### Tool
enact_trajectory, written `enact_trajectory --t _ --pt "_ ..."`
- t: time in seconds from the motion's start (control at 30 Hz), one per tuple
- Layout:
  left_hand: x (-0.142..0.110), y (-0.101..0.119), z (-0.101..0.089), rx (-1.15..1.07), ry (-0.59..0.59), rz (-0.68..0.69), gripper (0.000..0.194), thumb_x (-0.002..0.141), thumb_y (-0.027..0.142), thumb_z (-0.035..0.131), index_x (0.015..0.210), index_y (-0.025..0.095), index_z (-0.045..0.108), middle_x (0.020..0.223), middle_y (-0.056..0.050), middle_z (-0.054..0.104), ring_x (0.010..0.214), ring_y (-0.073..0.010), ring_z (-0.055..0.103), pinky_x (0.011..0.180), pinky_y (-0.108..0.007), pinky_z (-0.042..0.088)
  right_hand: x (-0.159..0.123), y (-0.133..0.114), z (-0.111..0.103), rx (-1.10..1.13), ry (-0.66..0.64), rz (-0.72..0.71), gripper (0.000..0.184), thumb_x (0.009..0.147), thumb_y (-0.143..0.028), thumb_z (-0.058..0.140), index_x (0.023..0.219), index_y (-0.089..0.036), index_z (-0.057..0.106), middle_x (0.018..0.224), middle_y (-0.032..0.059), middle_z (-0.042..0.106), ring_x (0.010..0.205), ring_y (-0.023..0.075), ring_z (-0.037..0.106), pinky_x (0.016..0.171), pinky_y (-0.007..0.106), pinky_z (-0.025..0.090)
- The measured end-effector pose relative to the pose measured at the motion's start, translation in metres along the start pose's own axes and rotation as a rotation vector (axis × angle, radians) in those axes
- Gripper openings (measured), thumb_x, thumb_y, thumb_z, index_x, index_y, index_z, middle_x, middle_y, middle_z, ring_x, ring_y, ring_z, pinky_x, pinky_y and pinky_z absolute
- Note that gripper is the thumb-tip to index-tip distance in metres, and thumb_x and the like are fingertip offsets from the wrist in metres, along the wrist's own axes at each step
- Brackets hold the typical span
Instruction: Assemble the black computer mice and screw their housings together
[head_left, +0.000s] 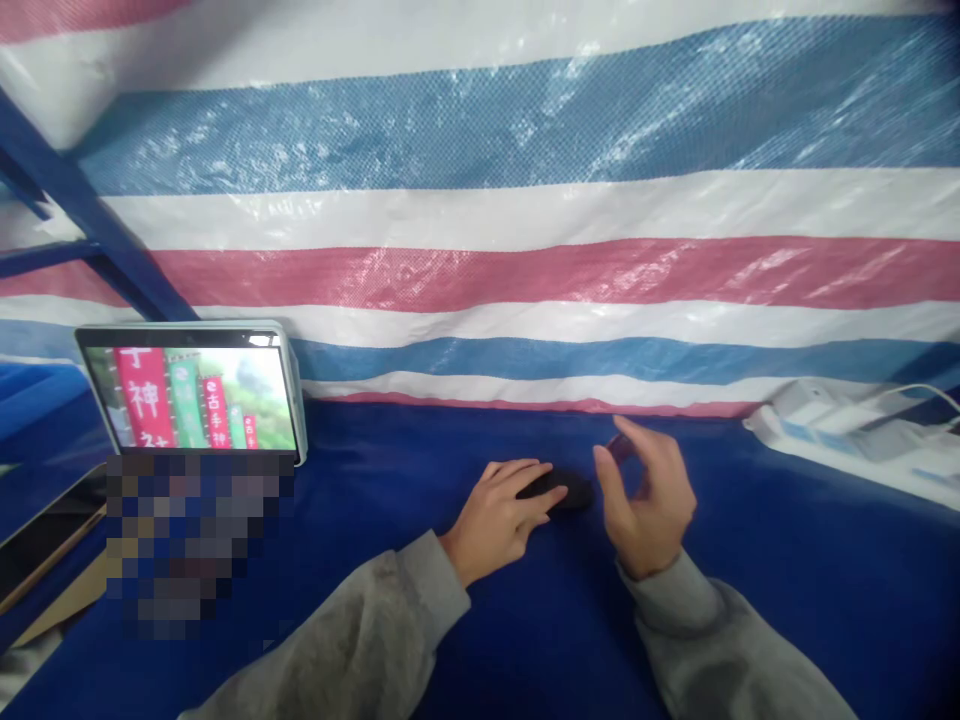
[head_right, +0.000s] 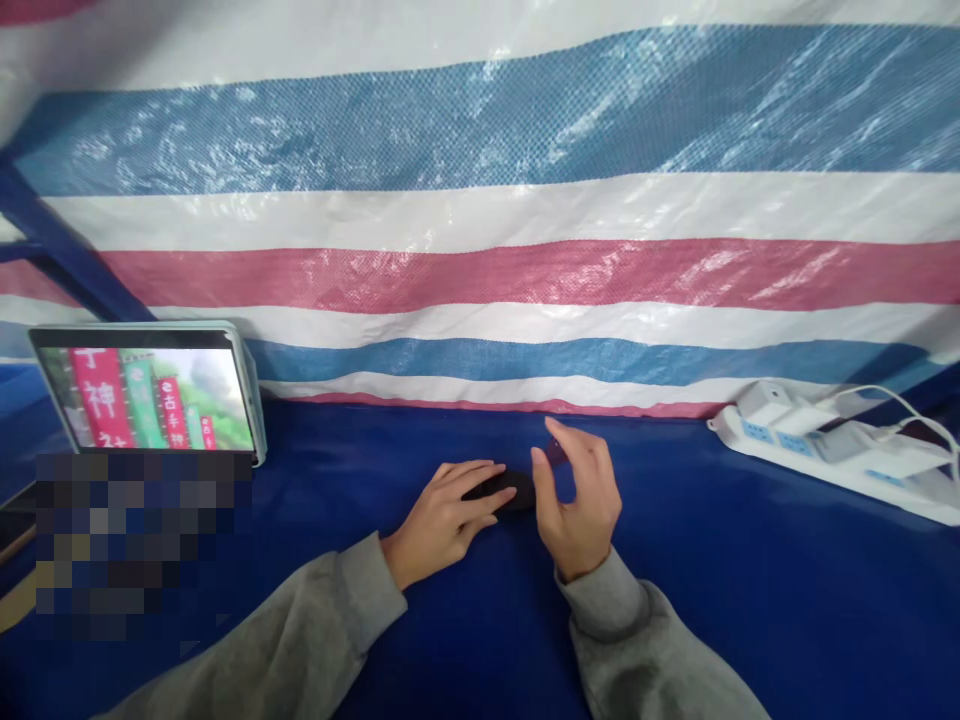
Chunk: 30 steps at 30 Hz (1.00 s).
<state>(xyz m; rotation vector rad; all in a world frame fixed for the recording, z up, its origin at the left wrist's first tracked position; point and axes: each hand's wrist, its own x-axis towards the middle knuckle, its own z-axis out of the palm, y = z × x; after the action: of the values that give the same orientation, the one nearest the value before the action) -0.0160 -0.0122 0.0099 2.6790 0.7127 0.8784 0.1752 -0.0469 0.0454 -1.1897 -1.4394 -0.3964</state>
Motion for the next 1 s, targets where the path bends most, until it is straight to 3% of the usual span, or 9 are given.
enact_trajectory --t 0.1,0.3,0.43,0.53,0.7,0.83,1.0 --pt "-0.001 0.001 -0.002 0.047 -0.026 0.035 0.034 0.096 0.017 0.059 0.129 0.027 0.064 0.141 -0.009 0.059 0.132 -0.0272 0.053 0.102 -0.046 0.047 -0.002 0.003 -0.004 0.021 -0.013 -0.031 0.046 0.084 -0.012 0.068 0.128 -0.023 0.062 0.097 0.0063 0.071 0.082 0.0190 0.069 0.075 0.036 0.059" --pt "-0.005 0.001 -0.001 0.065 -0.021 0.031 0.037 0.097 0.015 0.055 0.132 0.027 0.060 0.144 -0.009 0.056 0.134 -0.0278 0.051 0.105 -0.049 0.046 -0.016 0.016 -0.013 0.066 -0.019 -0.007 0.062 0.090 -0.010 0.057 0.149 -0.024 0.042 0.116 0.0108 0.070 0.081 0.0192 0.072 0.075 0.039 0.061" --pt "-0.005 0.000 -0.001 0.038 -0.009 0.011 0.036 0.098 0.019 0.055 0.133 0.028 0.060 0.143 -0.009 0.057 0.132 -0.0267 0.053 0.103 -0.047 0.048 -0.016 0.017 -0.013 0.021 0.034 -0.068 0.064 0.084 -0.008 0.066 0.144 -0.024 0.050 0.101 0.0078 0.072 0.084 0.0213 0.071 0.076 0.040 0.061" --pt "-0.004 0.001 -0.001 0.049 -0.007 0.028 0.036 0.097 0.017 0.055 0.132 0.026 0.061 0.143 -0.009 0.057 0.133 -0.0272 0.053 0.104 -0.048 0.047 -0.016 0.017 -0.012 0.005 0.043 -0.092 0.060 0.082 -0.007 0.069 0.137 -0.026 0.057 0.107 0.0083 0.072 0.083 0.0204 0.071 0.073 0.038 0.061" --pt "-0.005 0.002 0.000 0.070 0.018 0.045 0.034 0.098 0.017 0.054 0.131 0.025 0.062 0.141 -0.010 0.059 0.133 -0.0272 0.054 0.105 -0.048 0.047 -0.018 0.019 -0.011 0.043 0.024 -0.076 0.058 0.086 -0.007 0.062 0.140 -0.026 0.053 0.113 0.0095 0.072 0.086 0.0223 0.073 0.078 0.043 0.062" --pt "-0.006 0.002 0.001 0.078 0.023 0.070 0.035 0.098 0.015 0.053 0.131 0.024 0.061 0.141 -0.010 0.059 0.135 -0.0264 0.052 0.107 -0.049 0.046 -0.019 0.018 -0.012 -0.017 0.079 -0.101 0.059 0.078 -0.009 0.074 0.133 -0.026 0.060 0.103 0.0070 0.073 0.083 0.0205 0.072 0.070 0.036 0.062" --pt "-0.006 0.002 0.001 0.086 0.012 0.063 0.036 0.098 0.015 0.052 0.132 0.024 0.061 0.142 -0.011 0.058 0.134 -0.0272 0.053 0.107 -0.050 0.046 -0.021 0.015 -0.012 0.042 0.008 -0.055 0.053 0.087 -0.010 0.061 0.138 -0.025 0.054 0.112 0.0104 0.071 0.090 0.0236 0.073 0.076 0.044 0.063"
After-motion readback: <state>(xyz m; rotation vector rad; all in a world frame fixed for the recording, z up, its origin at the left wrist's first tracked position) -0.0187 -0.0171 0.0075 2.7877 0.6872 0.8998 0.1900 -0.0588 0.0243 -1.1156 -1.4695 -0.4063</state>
